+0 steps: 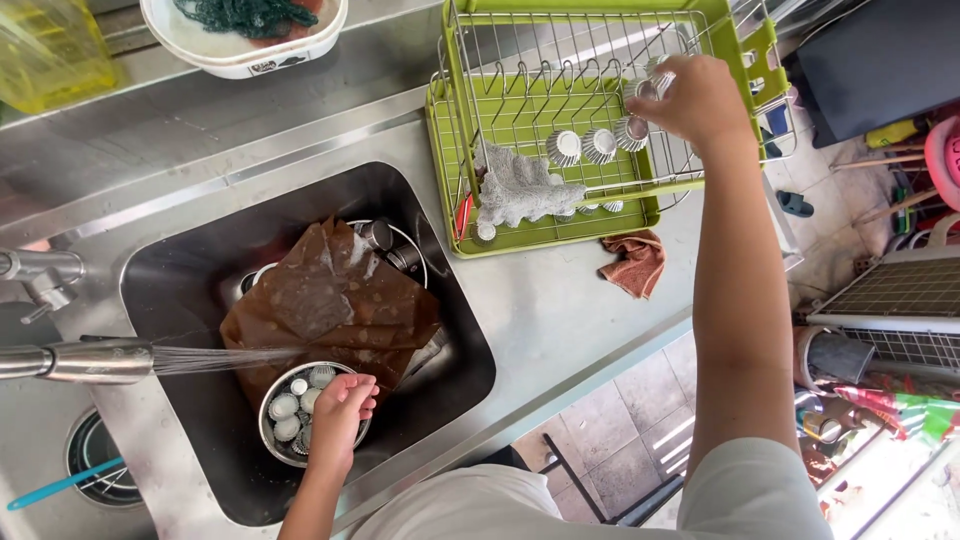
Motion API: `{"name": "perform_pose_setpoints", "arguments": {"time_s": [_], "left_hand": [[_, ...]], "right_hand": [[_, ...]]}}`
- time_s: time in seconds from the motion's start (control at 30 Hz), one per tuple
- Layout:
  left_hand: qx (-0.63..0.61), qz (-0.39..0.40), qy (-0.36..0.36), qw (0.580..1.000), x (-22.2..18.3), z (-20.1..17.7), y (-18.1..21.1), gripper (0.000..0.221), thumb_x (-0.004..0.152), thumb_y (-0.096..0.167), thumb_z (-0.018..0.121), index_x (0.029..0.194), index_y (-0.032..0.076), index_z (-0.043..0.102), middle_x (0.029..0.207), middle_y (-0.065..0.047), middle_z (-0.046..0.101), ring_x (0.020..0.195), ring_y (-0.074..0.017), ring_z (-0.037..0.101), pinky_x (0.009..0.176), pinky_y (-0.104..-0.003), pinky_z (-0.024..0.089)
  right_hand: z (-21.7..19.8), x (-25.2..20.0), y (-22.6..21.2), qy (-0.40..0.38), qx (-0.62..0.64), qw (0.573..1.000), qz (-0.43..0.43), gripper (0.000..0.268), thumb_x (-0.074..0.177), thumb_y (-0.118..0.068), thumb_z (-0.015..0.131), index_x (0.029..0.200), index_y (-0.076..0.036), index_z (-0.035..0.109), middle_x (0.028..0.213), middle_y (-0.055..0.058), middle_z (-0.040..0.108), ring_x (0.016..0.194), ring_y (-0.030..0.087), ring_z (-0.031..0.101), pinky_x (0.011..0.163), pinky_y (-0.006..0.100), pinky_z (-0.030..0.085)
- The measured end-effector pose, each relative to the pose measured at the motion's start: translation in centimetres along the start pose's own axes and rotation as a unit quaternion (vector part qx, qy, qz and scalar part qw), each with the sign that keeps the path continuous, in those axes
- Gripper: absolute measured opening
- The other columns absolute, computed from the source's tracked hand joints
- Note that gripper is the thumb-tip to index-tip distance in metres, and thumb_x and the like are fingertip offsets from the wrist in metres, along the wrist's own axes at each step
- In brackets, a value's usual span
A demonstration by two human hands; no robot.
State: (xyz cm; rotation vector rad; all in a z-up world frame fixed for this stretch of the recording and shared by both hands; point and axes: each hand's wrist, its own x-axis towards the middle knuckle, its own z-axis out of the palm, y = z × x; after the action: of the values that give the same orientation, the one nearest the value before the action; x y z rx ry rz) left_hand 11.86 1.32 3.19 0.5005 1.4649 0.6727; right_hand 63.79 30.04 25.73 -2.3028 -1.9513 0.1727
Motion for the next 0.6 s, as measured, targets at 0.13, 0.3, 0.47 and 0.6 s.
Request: {"name": "perform_pose_setpoints", "arguments": {"time_s": [0.13,0.3,0.47,0.6], "left_hand": [[-0.003,0.001,0.003,1.0,0.0,-0.1,-0.2,0.021,0.092,0.016,0.064,0.106,0.002,0.071,0.094,-0.005,0.071,0.079,-0.012,0.061,0.07,-0.028,0.05],[-0.008,0.001,0.009,1.0,0.3,-0.5,-1.1,0.021,0.091,0.014,0.063,0.106,0.0,0.071,0.094,-0.006,0.071,0.079,-0.0125,0.061,0.07,-0.028,0.05],[-0.012,-0.005,0.016,1.0,-0.1,-0.6,-0.7,0.021,0.09,0.012,0.063,0.106,0.001,0.071,0.093,-0.007,0.071,0.078,-0.013,0.061,0.07,-0.028,0.051],[-0.014,-0.005,0.016,1.0,0.0,-1.6,-1.2,0.019,0.092,0.013,0.063,0.105,0.001,0.07,0.093,-0.006,0.071,0.078,-0.0126,0.061,0.07,-0.028,0.05]], "right_hand": [[1.8,3.1,6.0,0.104,0.067,0.989,-0.081,0.033,0.107,-0.015,0.06,0.13,0.008,0.059,0.114,0.025,0.066,0.105,0.041,0.063,0.091,0.051,0.049],[0.0,5.4,2.9,-0.026,0.17,0.985,-0.024,0.033,0.107,-0.023,0.049,0.128,-0.003,0.065,0.126,0.022,0.064,0.111,0.039,0.063,0.099,0.047,0.051],[2.3,8.9,3.2,-0.036,-0.008,0.989,-0.141,0.045,0.1,-0.025,0.072,0.138,-0.003,0.065,0.128,0.032,0.056,0.115,0.047,0.058,0.102,0.051,0.046],[3.8,10.8,2.2,0.001,-0.098,0.988,-0.117,0.064,0.082,-0.043,0.09,0.13,-0.006,0.069,0.118,0.026,0.065,0.11,0.042,0.062,0.098,0.052,0.048]]}}
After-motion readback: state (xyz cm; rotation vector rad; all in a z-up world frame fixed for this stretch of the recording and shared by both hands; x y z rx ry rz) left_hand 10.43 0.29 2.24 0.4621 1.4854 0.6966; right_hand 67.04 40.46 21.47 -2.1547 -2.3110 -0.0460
